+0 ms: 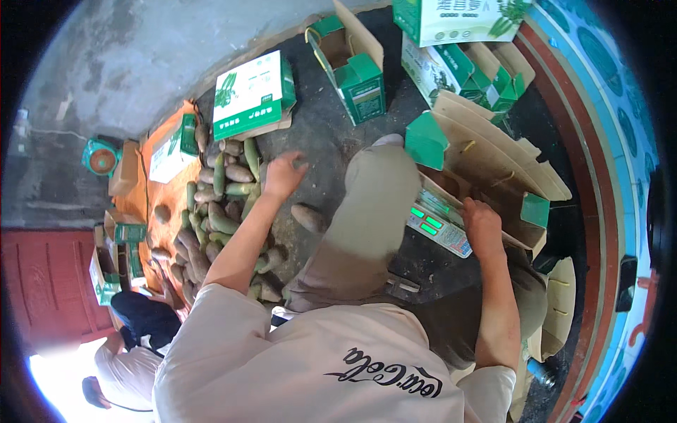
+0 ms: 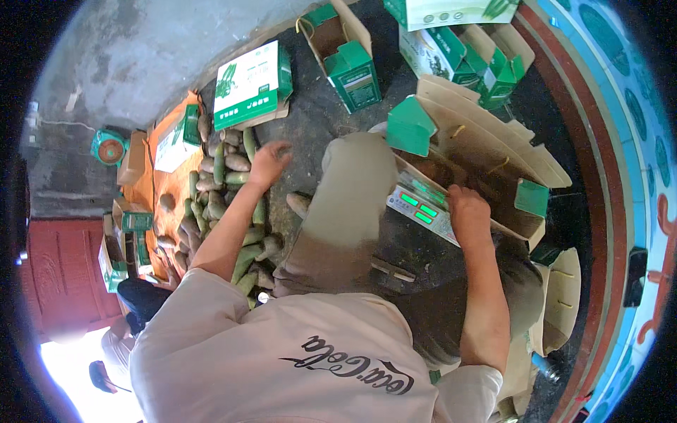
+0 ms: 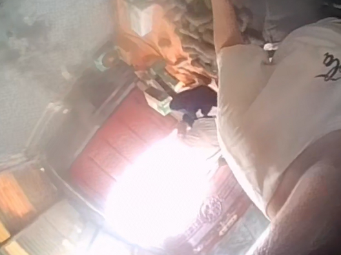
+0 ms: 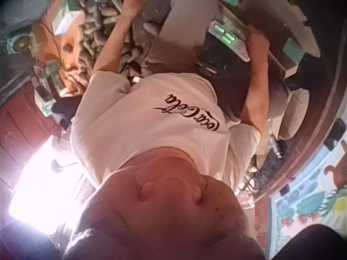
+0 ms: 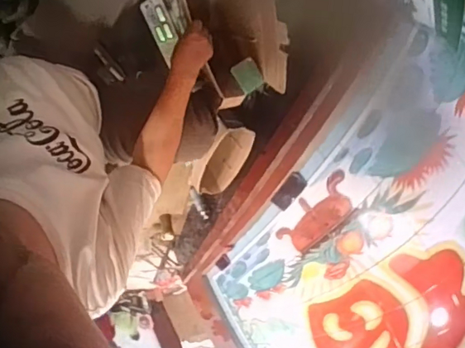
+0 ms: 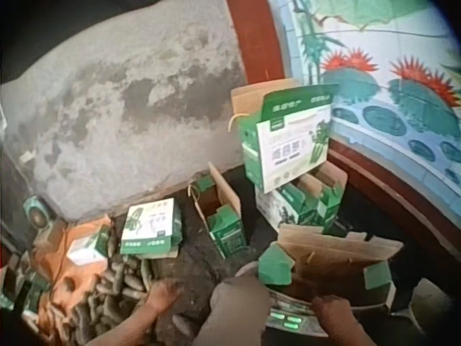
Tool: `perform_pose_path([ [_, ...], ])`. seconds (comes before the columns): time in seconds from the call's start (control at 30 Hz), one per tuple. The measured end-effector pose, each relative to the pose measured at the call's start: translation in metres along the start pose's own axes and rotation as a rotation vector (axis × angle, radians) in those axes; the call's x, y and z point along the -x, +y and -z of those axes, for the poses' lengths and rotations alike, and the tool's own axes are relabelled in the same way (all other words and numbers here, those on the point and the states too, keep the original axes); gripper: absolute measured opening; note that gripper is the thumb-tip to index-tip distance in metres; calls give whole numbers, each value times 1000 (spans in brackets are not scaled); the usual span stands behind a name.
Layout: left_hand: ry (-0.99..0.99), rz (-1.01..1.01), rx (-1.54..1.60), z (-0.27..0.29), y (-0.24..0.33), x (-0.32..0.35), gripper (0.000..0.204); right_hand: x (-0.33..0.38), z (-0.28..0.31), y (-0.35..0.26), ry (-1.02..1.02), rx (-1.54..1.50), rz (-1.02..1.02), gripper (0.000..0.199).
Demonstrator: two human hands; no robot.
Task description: Weighing radishes on a digital scale and sorting them into paper bags and cardboard boxes.
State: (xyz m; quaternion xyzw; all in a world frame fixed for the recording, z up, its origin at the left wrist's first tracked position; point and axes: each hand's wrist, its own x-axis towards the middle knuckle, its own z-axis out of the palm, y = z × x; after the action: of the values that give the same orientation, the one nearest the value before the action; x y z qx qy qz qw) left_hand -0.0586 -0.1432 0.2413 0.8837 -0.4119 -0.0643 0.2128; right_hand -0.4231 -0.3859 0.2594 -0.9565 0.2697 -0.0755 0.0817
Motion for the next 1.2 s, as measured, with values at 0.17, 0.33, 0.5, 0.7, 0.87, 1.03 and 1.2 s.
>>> perform_pose_path([
  [0.17,-483,525,-115,-66,-94,73,38,-4,4,-4,-41,-55,-24,15],
  [0.33,-746,570,-297,-106,-103,121,51,-4,4,0,-42,-104,-43,19],
  [0.5,-751,413,-465,-134,-87,127,60,-6,9,-4,-40,-95,-25,14],
  [0.7,-771,81,-476,-155,-70,113,57,-7,11,-8,-21,-93,-42,16],
  [0.87,-946,-92,-706,-161,-61,103,61,-8,13,-11,-75,-91,-107,17],
  [1.03,-923,-156,-787,-171,-70,102,60,-11,14,-13,-77,-114,-73,20],
  [1.2,-883,-204,-785,-177,-77,96,45,-11,13,-11,-79,-125,-104,23],
])
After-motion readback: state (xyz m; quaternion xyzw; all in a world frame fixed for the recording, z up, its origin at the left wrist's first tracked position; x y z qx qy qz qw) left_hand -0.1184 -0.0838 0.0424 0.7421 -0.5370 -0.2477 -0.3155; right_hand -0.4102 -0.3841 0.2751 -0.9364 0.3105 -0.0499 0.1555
